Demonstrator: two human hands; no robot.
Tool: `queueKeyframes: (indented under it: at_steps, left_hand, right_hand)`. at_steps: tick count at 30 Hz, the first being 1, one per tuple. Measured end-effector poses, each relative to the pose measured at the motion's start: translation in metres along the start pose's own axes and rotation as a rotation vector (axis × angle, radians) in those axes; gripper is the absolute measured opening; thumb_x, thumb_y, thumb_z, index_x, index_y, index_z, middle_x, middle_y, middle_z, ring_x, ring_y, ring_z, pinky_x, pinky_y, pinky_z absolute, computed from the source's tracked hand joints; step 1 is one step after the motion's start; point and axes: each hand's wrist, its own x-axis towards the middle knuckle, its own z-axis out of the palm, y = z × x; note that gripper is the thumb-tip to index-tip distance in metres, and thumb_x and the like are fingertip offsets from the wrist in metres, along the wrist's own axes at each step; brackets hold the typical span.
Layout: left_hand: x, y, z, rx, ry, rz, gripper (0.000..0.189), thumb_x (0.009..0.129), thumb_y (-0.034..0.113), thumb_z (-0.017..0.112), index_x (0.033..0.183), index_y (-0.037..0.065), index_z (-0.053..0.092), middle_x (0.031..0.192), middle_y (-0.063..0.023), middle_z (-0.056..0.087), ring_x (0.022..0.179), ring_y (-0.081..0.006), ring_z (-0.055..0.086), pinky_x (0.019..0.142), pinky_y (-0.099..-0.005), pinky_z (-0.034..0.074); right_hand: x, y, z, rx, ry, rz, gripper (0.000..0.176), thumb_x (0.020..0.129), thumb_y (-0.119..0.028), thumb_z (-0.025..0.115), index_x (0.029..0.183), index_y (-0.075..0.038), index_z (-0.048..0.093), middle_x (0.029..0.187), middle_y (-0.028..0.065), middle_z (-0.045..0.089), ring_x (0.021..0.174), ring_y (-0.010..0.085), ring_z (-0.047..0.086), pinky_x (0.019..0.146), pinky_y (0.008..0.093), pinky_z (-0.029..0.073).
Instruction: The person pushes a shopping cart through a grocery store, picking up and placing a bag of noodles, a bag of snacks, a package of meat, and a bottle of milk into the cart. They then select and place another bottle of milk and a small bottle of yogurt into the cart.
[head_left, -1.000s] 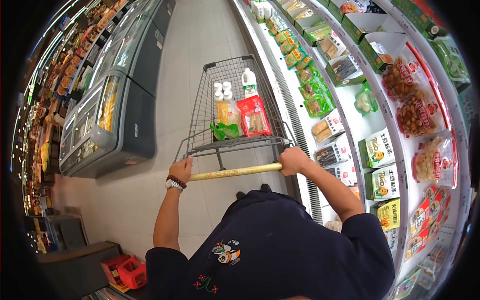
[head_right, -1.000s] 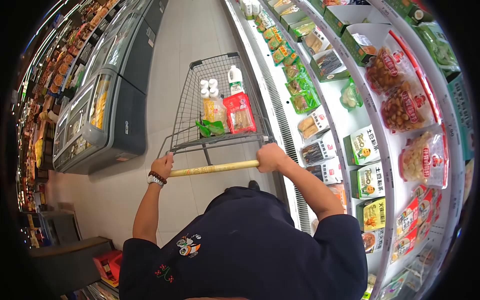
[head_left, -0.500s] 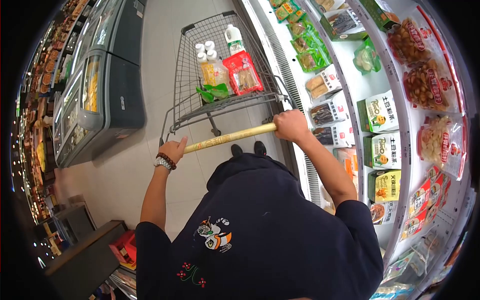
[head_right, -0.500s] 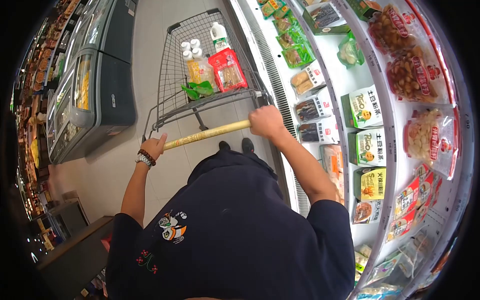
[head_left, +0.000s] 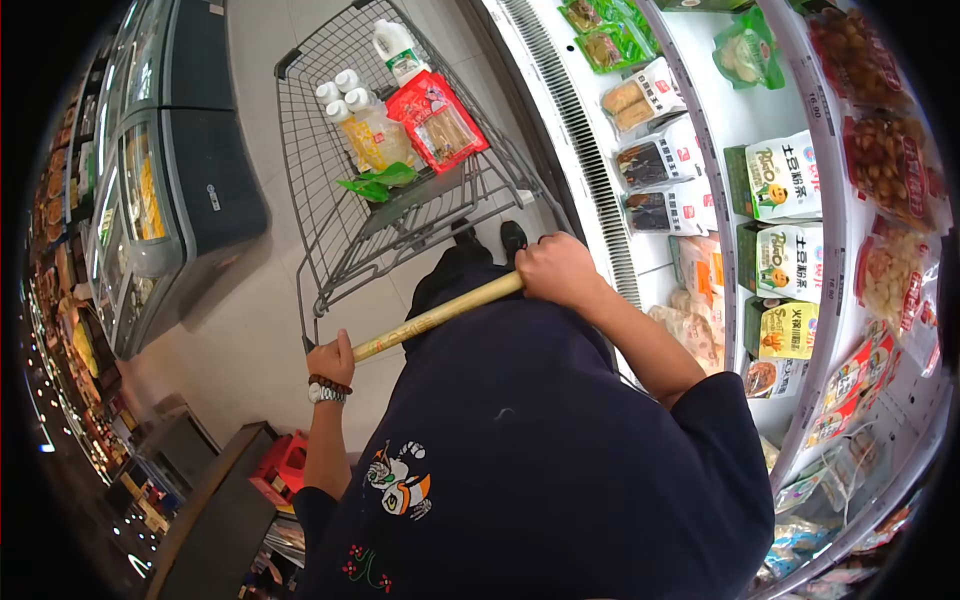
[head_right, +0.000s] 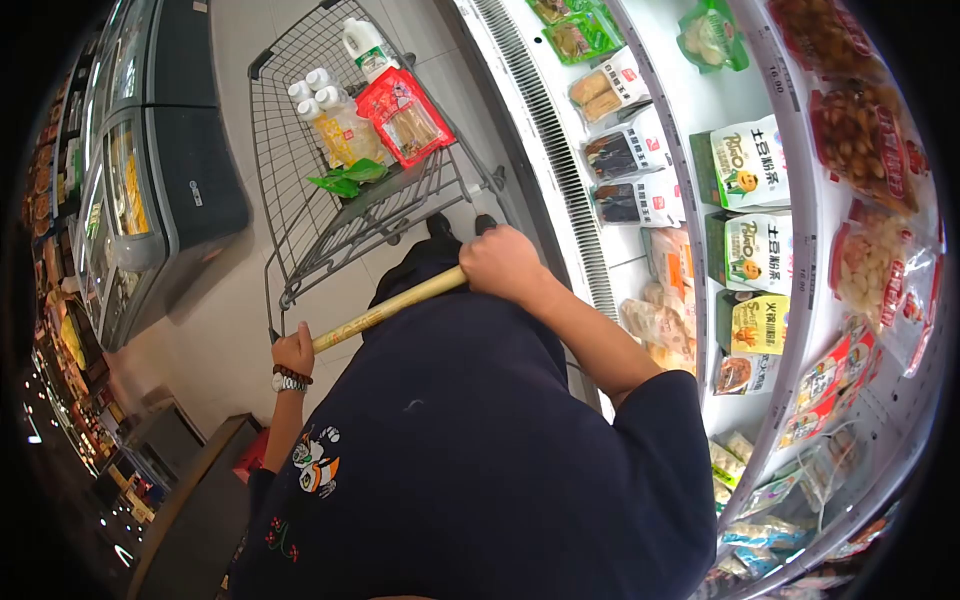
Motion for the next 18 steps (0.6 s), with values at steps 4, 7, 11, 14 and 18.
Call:
queueKeyframes:
  at_steps: [4,7,11,14,18]
  left_hand:
    - [0.009,-0.026,0.001,0.001,0.081,0.02,0.055,0.101,0.029,0.047,0.054,0.003,0.061,0.048,-0.0185,0.053,0.042,-0.0362,0.055,0.044,-0.0457,0.043]
    - [0.025,-0.043,-0.003,-0.011,0.119,0.032,0.055,0.101,0.027,0.047,0.053,0.004,0.059,0.046,-0.0179,0.052,0.041,-0.0362,0.054,0.043,-0.0454,0.042]
    - [0.06,-0.065,-0.014,-0.013,0.151,0.069,0.052,0.1,0.024,0.049,0.053,0.004,0.057,0.045,-0.0173,0.05,0.04,-0.0359,0.052,0.042,-0.045,0.04]
    - [0.092,-0.077,-0.029,-0.017,0.155,0.078,0.051,0.099,0.023,0.05,0.053,0.005,0.058,0.045,-0.0165,0.05,0.039,-0.0354,0.052,0.042,-0.0446,0.041]
    - [0.136,-0.078,-0.044,-0.02,0.187,0.084,0.051,0.1,0.026,0.048,0.054,0.006,0.059,0.046,-0.0155,0.052,0.04,-0.0356,0.052,0.042,-0.0442,0.041]
  right_hand:
    - [0.021,-0.008,0.008,0.019,-0.019,-0.018,0.011,0.066,-0.018,0.069,0.067,-0.007,0.065,0.063,0.0112,0.066,0.062,0.0276,0.068,0.062,0.0376,0.053]
    - [0.041,-0.011,0.01,0.0,-0.081,-0.009,0.015,0.067,-0.02,0.07,0.069,-0.006,0.064,0.065,0.01,0.066,0.063,0.027,0.068,0.063,0.0376,0.054]
    - [0.076,-0.011,0.0,0.006,-0.161,0.036,0.012,0.069,-0.018,0.067,0.07,-0.007,0.064,0.067,0.0092,0.067,0.063,0.0272,0.068,0.064,0.0384,0.054]
    - [0.103,-0.011,-0.009,0.0,-0.162,0.04,0.011,0.068,-0.017,0.067,0.068,-0.007,0.064,0.065,0.0104,0.067,0.062,0.0281,0.068,0.06,0.0384,0.053]
    - [0.132,-0.001,-0.022,-0.053,-0.129,0.112,0.013,0.067,-0.02,0.069,0.071,-0.008,0.066,0.065,0.0095,0.067,0.062,0.0284,0.068,0.06,0.0392,0.054]
